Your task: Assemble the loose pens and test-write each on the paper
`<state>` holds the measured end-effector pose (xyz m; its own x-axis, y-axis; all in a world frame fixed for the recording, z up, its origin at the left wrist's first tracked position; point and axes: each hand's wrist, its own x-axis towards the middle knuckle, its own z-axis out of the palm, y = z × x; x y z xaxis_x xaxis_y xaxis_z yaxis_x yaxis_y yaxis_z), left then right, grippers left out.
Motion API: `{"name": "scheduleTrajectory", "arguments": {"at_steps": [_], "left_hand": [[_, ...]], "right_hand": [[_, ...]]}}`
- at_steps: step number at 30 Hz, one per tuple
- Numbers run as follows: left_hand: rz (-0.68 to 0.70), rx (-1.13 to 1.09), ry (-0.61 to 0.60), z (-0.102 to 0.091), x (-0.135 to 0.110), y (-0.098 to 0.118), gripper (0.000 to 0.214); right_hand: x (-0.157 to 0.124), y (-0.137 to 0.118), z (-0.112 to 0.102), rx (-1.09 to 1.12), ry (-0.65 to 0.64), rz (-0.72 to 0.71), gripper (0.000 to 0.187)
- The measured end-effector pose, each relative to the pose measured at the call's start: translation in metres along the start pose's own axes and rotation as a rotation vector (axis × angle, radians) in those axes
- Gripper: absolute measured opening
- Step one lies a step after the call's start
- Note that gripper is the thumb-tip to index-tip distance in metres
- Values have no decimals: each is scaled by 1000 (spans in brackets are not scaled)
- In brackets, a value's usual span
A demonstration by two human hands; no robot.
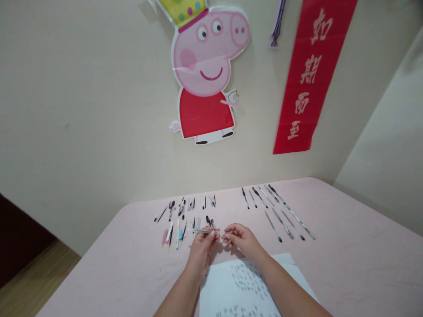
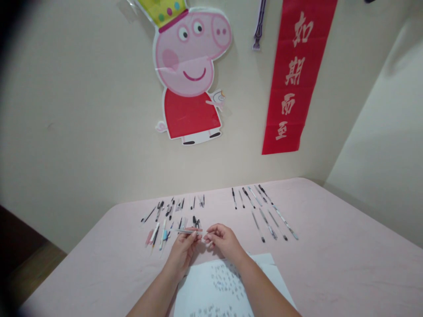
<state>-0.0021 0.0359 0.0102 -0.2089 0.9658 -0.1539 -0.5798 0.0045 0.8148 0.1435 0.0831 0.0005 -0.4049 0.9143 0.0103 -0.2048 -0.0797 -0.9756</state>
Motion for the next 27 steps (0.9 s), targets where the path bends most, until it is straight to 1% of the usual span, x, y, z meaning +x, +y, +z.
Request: {"name": "scheduleTrajectory", "arguments": {"at_steps": [5,11,16,20,24,26,27], "left_hand": [[-65,16,-80,3,-5,2,33],[-96,16,-113,4,-6,1,33],[-120,15,-125,4,-7,1,31],[-145,-2,-112,2,-6,0,29],[-168,-27,-67,0,-5,0,24],[-172,-45,-40,0,-4,0,19],[-174,-54,-29,0,-4,1,17]], "right_hand": [[-3,-4,0,-30,-71,2,32],[-2,0,-2,-42,-104,-13,35],[-4,-3,-2,-55,-109,-8,36],[-4,-2,-3,-70,-110,-9,36],[-1,0,-8,-101,-104,-34,36],[0,0,-12,-124,-57,-71,36],[1,0,-14,-135,-6,-98,37]]}}
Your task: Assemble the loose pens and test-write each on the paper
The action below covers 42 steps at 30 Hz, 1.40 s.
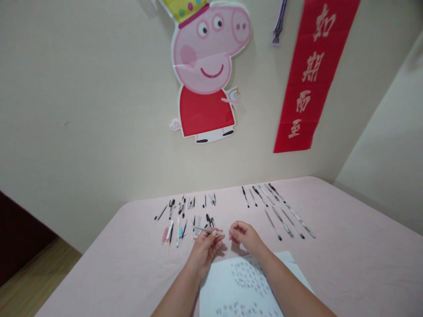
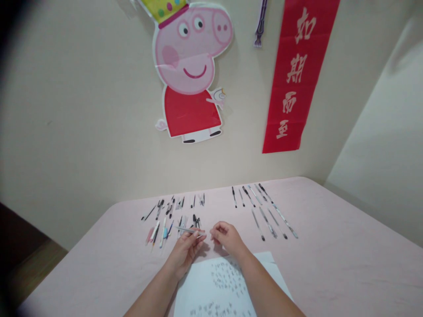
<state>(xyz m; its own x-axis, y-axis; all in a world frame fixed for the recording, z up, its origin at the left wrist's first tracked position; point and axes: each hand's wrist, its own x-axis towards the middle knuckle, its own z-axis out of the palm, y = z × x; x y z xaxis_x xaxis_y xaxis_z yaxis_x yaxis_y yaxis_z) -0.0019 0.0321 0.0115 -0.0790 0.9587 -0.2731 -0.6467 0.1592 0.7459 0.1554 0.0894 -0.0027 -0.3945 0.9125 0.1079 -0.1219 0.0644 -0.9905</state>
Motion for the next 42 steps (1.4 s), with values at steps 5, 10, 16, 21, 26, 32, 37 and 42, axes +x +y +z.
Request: {"name": "scheduleTrajectory", "arguments": {"at_steps": [5,10,16,21,26,32,37,42], "left_hand": [[-15,-41,44,1,0,2,15],[-20,-55,55,2,-1,3,12],[-14,-55,48,2,-1,2,11],[-15,-62,47,0,1,0,11],[-17,-64,43,0,1,0,13],[-24,-67,43,2,-1,1,13],[-22,-65,38,3,-2,2,14],[-16,-61,38,3,-2,2,13]], "right_hand": [[4,7,-17,-100,391,-42,37],[7,15,-33,-506,523,-166,15],[7,15,-32,-804,386,-225,20],[5,13,-26,-974,291,-209,21],[2,8,-22,-1051,247,-221,19],[0,-2,-13,-1086,145,-291,26],[-2,-10,-6,-1140,70,-324,22],[-3,-11,-3,-1195,25,-338,18]]}}
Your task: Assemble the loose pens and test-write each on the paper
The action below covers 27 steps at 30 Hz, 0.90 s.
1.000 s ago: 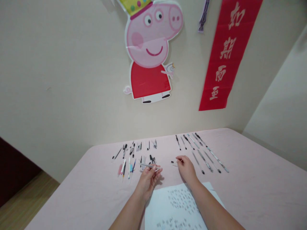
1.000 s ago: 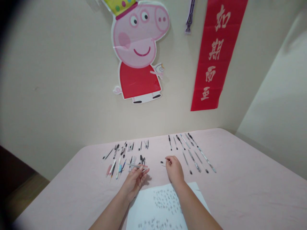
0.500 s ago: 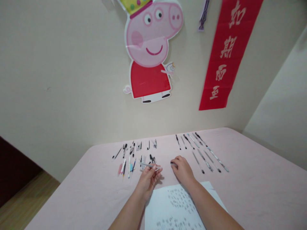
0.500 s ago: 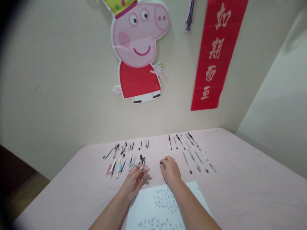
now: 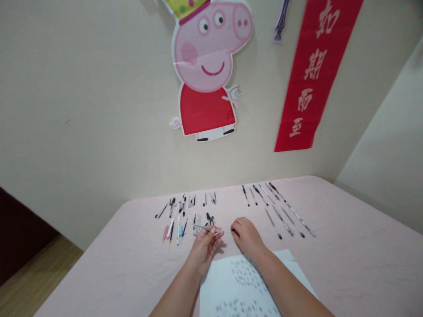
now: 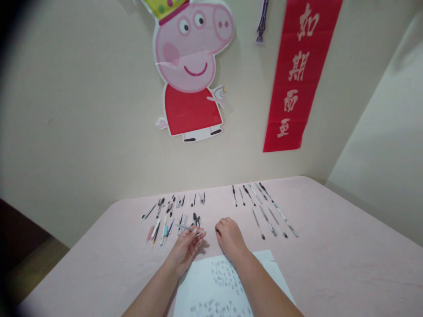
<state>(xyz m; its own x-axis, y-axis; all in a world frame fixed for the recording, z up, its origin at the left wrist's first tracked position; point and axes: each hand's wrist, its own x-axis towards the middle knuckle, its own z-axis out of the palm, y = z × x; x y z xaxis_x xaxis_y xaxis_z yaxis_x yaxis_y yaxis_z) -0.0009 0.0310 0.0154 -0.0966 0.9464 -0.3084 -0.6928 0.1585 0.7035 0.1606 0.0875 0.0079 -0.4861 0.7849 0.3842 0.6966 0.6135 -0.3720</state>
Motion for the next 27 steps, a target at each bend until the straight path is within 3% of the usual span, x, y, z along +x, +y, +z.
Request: {"name": "scheduleTrajectory", "arguments": {"at_steps": [5,14,21,27], "left_hand": [[7,1,0,-1,1,-1,12],[42,-1,31,-2,3,-2,12],[49,-3,30,-2,3,-2,11],[55,-3,23,-1,2,-1,7]], "right_hand": [[0,-1,4,92,43,-44,21],[-2,-10,2,451,114,-49,34],[0,-9,11,684,180,-17,25],[3,-15,13,1007,183,169,4]]}}
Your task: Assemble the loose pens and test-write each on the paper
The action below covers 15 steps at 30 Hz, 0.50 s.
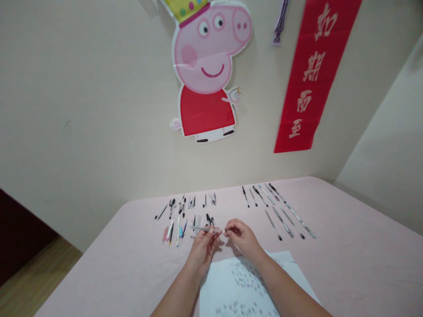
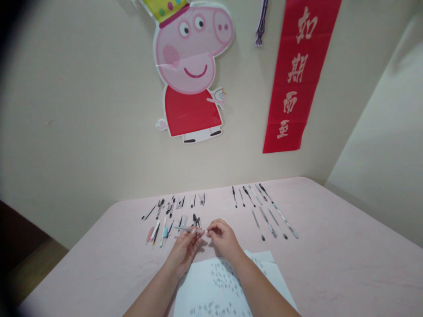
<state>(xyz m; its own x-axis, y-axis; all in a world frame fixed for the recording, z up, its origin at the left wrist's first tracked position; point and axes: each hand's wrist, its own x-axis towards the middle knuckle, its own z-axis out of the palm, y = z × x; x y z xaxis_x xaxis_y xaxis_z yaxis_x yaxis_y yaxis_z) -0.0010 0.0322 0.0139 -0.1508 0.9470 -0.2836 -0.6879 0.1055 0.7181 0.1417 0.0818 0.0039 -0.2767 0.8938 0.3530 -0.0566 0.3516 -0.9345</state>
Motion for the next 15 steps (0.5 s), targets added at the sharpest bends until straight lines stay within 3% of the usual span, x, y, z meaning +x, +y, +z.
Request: {"name": "scheduleTrajectory", "arguments": {"at_steps": [5,15], "left_hand": [[4,-3,-5,-2,1,-1,7],[-20,-3,15,1,2,0,5]], "right_hand": [[-2,-4,1,143,-36,250,14],[-1,-4,0,117,1,193,11]]}}
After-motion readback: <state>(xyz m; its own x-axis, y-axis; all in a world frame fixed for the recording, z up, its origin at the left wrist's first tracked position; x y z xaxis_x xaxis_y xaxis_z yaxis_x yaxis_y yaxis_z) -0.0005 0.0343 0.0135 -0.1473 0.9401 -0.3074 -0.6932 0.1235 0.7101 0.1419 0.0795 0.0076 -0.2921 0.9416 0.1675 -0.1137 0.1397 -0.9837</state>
